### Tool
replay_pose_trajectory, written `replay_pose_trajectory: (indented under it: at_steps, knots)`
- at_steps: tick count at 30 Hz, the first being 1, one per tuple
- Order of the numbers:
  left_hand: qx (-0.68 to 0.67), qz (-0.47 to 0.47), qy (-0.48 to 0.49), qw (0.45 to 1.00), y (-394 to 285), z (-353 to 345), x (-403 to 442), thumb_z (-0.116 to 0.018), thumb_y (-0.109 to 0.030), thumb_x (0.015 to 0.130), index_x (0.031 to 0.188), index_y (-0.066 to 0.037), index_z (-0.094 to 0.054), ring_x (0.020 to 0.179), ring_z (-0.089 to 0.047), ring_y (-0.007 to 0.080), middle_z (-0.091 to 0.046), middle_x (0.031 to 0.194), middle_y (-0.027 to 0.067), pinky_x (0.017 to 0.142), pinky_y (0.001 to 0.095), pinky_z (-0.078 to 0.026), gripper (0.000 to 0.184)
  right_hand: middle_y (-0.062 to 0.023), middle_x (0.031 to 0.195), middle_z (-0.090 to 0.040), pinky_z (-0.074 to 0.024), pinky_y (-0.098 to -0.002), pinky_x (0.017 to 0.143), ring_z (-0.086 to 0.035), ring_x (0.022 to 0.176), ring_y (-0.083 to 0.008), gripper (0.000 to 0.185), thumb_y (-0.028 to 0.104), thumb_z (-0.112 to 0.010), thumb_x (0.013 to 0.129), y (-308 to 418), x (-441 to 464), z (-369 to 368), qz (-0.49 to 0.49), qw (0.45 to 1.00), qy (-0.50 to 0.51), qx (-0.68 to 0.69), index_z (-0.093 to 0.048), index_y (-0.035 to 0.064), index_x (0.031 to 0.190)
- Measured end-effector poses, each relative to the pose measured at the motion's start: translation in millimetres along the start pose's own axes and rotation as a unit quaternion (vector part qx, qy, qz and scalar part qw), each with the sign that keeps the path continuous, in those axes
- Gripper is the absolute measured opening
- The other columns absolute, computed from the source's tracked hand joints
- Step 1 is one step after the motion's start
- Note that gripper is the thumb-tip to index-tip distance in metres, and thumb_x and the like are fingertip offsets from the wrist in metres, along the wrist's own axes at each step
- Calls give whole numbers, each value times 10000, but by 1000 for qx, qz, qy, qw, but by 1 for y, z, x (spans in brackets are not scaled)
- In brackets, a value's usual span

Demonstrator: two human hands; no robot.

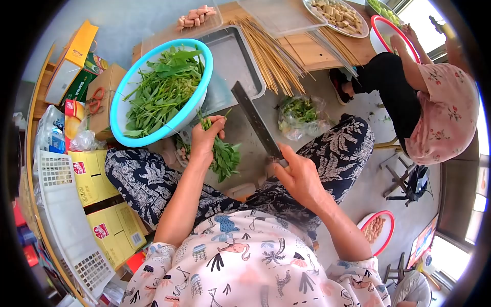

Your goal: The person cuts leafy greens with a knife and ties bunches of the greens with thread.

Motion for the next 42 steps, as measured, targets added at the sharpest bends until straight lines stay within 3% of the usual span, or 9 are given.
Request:
replay_pose_trajectory:
  at_steps: [3,9,10,14,28,33,35,39,42]
  knots:
    - [-75,24,27,997,-13,-1,-10,-680,-111,825,937,10,-645,588,-538,117,-579,746,33,559,251,-412,169,-137,708,-612,-441,-324,486,-573,530,-273,353,15,-592,793,-11,-2,-10,107,987,-117,-10,-553,19,1144]
    - [-110,34,66,991,-40,-6,-36,-669,-102,824,944,27,-641,627,-574,112,-615,778,51,586,234,-452,178,-105,770,-636,-459,-336,533,-585,551,-241,430,-19,-627,717,-3,5,-4,255,940,-152,-166,-594,62,1138]
    - [-109,35,68,991,-44,-8,-40,-669,-102,824,944,27,-641,627,-574,112,-615,778,51,586,234,-452,178,-57,707,-598,-447,-316,529,-556,542,-207,515,-3,-659,635,-1,7,-4,287,923,-164,-198,-603,72,1141]
    - [-153,9,108,982,-46,-2,-50,-581,-176,881,1029,-8,-589,827,-616,161,-622,917,83,749,277,-524,224,-50,641,-507,-402,-327,512,-482,525,-212,574,8,-645,576,13,11,-5,326,893,-168,-261,-612,36,1148]
    - [-150,-21,54,987,-63,6,-71,-563,-58,868,1031,19,-602,791,-638,133,-647,907,77,709,258,-523,184,4,603,-438,-436,-285,521,-508,524,-148,546,24,-620,584,24,14,-14,340,874,-190,-292,-612,89,1127]
    - [-121,-102,79,984,-66,7,-75,-607,-1,823,1000,9,-626,776,-634,114,-659,879,54,705,234,-507,179,3,607,-447,-439,-291,523,-511,526,-152,559,24,-628,583,23,13,-15,337,874,-191,-294,-604,87,1138]
    - [-113,-120,74,984,-71,4,-77,-619,2,818,994,10,-629,748,-618,100,-652,860,44,679,226,-493,176,-57,679,-554,-433,-326,538,-540,565,-211,530,18,-656,621,23,10,-14,314,895,-159,-275,-606,49,1148]
    - [-36,-150,60,986,-64,15,-71,-663,-62,828,1003,18,-622,697,-570,106,-624,833,36,644,238,-463,196,-37,654,-544,-464,-325,541,-572,572,-207,521,4,-633,620,13,6,-14,291,903,-173,-264,-604,94,1133]
    - [15,-197,57,979,-78,17,-75,-673,-56,825,964,28,-631,633,-532,102,-606,767,33,603,229,-425,168,-113,744,-635,-488,-368,577,-612,627,-285,395,-22,-582,723,-6,1,-5,199,934,-149,-255,-611,79,1104]
Point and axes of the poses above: each hand's wrist, its own x-axis towards the middle knuckle, its own z-axis out of the back of the hand, y = z × x, the point moved 1 cm from there along x, towards the middle knuckle
